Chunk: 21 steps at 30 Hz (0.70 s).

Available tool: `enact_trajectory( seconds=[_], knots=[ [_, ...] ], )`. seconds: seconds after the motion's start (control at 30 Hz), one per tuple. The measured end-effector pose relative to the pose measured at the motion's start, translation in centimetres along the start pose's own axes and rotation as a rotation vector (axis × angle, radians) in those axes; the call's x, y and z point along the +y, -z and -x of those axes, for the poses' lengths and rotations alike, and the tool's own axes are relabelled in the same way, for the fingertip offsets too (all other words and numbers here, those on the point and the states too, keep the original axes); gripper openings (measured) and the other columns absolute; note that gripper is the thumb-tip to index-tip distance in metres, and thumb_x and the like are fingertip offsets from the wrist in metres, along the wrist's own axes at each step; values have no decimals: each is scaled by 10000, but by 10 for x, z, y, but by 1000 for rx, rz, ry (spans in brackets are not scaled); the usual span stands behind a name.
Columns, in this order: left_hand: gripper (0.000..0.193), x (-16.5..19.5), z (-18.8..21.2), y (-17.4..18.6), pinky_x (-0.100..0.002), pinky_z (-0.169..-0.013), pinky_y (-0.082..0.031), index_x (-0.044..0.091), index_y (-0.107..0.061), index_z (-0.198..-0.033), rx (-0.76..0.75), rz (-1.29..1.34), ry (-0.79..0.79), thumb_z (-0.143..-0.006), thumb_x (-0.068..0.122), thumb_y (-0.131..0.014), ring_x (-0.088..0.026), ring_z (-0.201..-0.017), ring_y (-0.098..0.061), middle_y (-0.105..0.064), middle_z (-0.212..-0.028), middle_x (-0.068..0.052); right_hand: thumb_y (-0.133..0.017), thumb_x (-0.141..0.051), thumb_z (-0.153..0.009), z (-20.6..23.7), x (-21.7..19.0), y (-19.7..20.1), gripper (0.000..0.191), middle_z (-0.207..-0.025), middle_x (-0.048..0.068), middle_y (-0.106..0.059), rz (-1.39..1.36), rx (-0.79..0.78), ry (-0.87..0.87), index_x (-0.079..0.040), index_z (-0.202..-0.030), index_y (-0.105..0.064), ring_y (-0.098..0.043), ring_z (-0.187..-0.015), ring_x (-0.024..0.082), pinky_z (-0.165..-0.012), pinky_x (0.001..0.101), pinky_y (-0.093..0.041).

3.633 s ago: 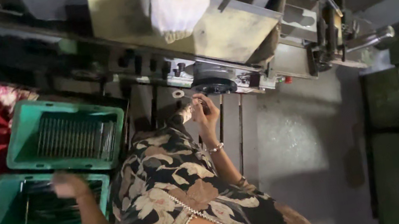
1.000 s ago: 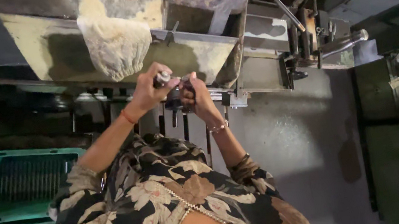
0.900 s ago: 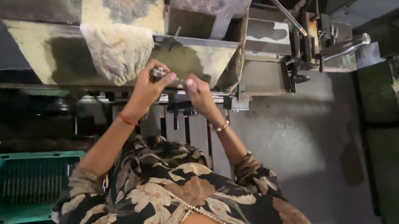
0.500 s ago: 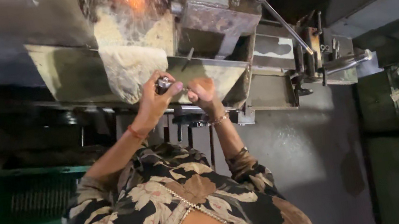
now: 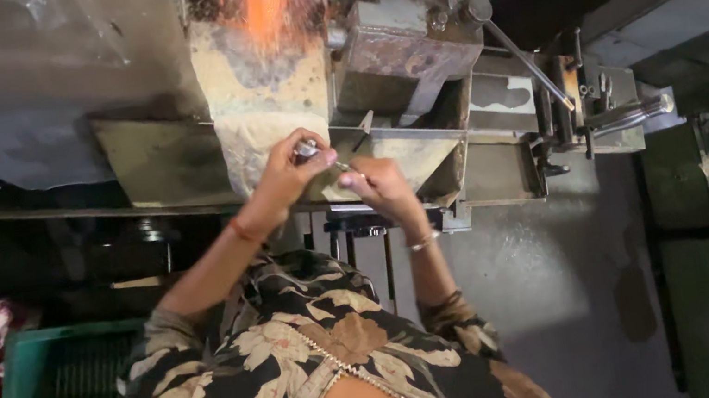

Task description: The person repeatedly picks small cylindrical metal parts from green bins, places them against a rotating grinding wheel, and returns them to the bins. The cycle of pick, grind, and return is performed continuously throughout the clip.

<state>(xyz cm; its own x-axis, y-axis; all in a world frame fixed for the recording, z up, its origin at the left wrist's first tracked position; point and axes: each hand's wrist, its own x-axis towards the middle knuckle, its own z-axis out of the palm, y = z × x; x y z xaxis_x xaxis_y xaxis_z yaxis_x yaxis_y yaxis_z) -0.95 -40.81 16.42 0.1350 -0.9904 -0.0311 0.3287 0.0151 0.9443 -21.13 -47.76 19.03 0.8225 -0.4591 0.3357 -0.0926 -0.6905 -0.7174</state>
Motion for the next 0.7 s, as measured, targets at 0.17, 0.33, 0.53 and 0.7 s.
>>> enact_trajectory(
  seconds=[0.17,0.33,0.53,0.7],
  knots=[
    [139,23,-8,9,-203,-507,-316,111,-637,-952,-244,163,208,-920,197,-741,-15,-589,-435,-547,-714,75,-667,-200,-1021,-31,-26,28,247,-743,109,-662,-386,-290,56,12,-915,-736,-591,-600,205,-564,366,-428],
    [171,32,2,-12,-208,-481,-249,115,-619,-937,-166,250,166,-909,198,-766,-7,-564,-379,-483,-681,86,-737,-124,-940,-28,-13,48,424,-561,47,-472,-455,-306,27,-16,-618,-483,-412,-485,164,-522,371,-259],
    [170,25,-16,-18,-209,-629,-350,82,-643,-965,-125,97,9,-949,184,-778,-15,-731,-468,-550,-787,72,-730,-124,-930,-16,29,33,496,-546,29,-361,-565,-222,-16,-22,-610,-366,-305,-485,155,-539,377,-194],
    [165,25,-31,-27,-206,-633,-360,89,-645,-959,-133,-46,-88,-931,195,-769,-17,-730,-468,-550,-774,70,-724,-129,-923,-13,36,40,441,-574,51,-437,-612,-64,76,-39,-620,-416,-396,-519,165,-525,356,-275]
  ],
)
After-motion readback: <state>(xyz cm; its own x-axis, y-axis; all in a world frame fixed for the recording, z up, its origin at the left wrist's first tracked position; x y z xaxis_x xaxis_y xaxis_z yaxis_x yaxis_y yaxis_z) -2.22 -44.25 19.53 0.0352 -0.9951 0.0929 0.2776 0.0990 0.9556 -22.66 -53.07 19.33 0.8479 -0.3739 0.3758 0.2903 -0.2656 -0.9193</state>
